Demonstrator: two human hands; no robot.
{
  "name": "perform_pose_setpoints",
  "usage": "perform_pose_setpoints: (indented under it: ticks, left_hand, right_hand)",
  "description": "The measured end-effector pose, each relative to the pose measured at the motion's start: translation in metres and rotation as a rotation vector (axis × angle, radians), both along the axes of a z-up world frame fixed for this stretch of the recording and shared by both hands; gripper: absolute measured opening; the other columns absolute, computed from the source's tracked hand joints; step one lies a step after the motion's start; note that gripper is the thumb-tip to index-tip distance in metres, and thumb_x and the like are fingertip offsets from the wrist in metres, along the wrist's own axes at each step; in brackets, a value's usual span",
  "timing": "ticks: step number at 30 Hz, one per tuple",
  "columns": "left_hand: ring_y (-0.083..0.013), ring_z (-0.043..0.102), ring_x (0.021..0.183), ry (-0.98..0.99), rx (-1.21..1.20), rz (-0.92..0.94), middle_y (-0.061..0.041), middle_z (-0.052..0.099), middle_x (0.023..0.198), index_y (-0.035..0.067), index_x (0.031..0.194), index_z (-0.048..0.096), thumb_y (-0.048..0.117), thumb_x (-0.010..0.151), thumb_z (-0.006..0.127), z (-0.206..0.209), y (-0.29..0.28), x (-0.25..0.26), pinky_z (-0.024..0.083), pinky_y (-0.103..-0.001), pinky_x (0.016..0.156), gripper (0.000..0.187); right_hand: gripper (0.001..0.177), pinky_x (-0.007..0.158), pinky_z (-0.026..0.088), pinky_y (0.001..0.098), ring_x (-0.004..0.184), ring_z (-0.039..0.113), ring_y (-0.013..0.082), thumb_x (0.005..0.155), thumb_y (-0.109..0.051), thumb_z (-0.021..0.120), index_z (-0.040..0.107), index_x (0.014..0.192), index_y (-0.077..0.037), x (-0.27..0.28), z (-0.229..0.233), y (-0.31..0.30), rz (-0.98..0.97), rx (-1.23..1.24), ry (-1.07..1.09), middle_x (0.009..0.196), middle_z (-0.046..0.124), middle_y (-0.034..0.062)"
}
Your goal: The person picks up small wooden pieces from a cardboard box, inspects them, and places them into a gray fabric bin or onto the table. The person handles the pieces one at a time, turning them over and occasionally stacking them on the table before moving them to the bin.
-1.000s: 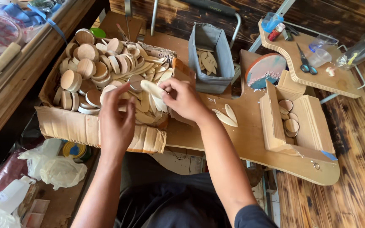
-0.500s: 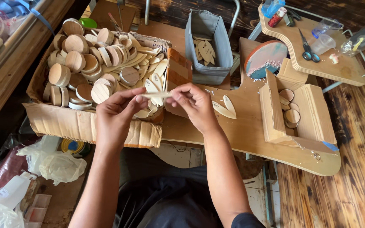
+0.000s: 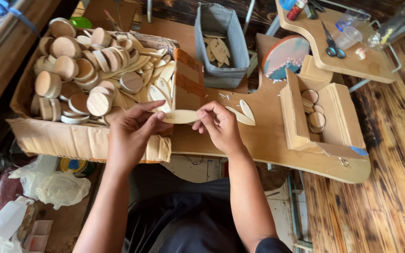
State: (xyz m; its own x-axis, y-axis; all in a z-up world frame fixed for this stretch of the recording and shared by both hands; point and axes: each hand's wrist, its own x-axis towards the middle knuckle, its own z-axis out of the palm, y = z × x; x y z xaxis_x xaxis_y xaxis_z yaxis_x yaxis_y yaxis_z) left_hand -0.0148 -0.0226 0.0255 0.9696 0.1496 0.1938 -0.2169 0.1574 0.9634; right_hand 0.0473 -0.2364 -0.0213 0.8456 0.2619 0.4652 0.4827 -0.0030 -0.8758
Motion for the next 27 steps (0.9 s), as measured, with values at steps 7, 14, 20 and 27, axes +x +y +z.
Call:
perform_pose_setpoints:
  ticks: [7, 14, 20, 27]
  left_hand:
    - [-0.0342, 0.074, 0.088, -0.292, 0.422, 0.345, -0.022, 0.073, 0.103, -0.006, 0.118, 0.071, -0.017, 0.096, 0.063, -0.017, 0.003, 0.008, 0.062, -0.043, 0.075, 0.025]
    - [-0.0215, 0.067, 0.099, -0.265, 0.446, 0.514, -0.013, 0.063, 0.118, 0.003, 0.121, 0.061, -0.005, 0.105, 0.053, -0.011, 0.017, 0.005, 0.052, -0.028, 0.073, 0.02]
    - [-0.0306, 0.069, 0.092, -0.361, 0.523, 0.657, -0.013, 0.059, 0.105, 0.002, 0.116, 0.066, -0.013, 0.097, 0.057, -0.031, 0.037, 0.026, 0.062, -0.035, 0.07, 0.026]
    - [-0.0335, 0.072, 0.088, -0.334, 0.568, 0.664, -0.014, 0.063, 0.098, 0.002, 0.111, 0.066, -0.011, 0.101, 0.054, -0.033, 0.056, 0.029, 0.062, -0.036, 0.063, 0.021]
  right_hand:
    - [0.029, 0.049, 0.043, 0.0211, 0.049, 0.056, 0.0121, 0.108, -0.017, 0.052, 0.057, 0.082, -0.007, 0.042, 0.028, -0.038, -0.505, 0.107, -0.017, 0.058, 0.064, 0.0101]
    - [0.04, 0.072, 0.053, 0.0317, 0.07, 0.073, 0.0094, 0.096, -0.048, 0.059, 0.062, 0.118, -0.015, 0.177, 0.001, -0.06, -0.691, -0.498, 0.045, 0.065, 0.076, -0.0047]
    - [0.006, 0.085, 0.056, 0.0358, 0.09, 0.072, 0.0259, 0.095, -0.021, 0.07, 0.075, 0.098, -0.022, 0.113, 0.016, 0.049, -0.207, -0.492, -0.296, 0.088, 0.076, 0.0008]
    - [0.037, 0.095, 0.036, 0.0467, 0.114, 0.065, 0.0287, 0.084, -0.041, 0.074, 0.06, 0.112, -0.022, 0.086, 0.043, 0.103, 0.035, -1.419, -0.241, 0.112, 0.075, 0.0037]
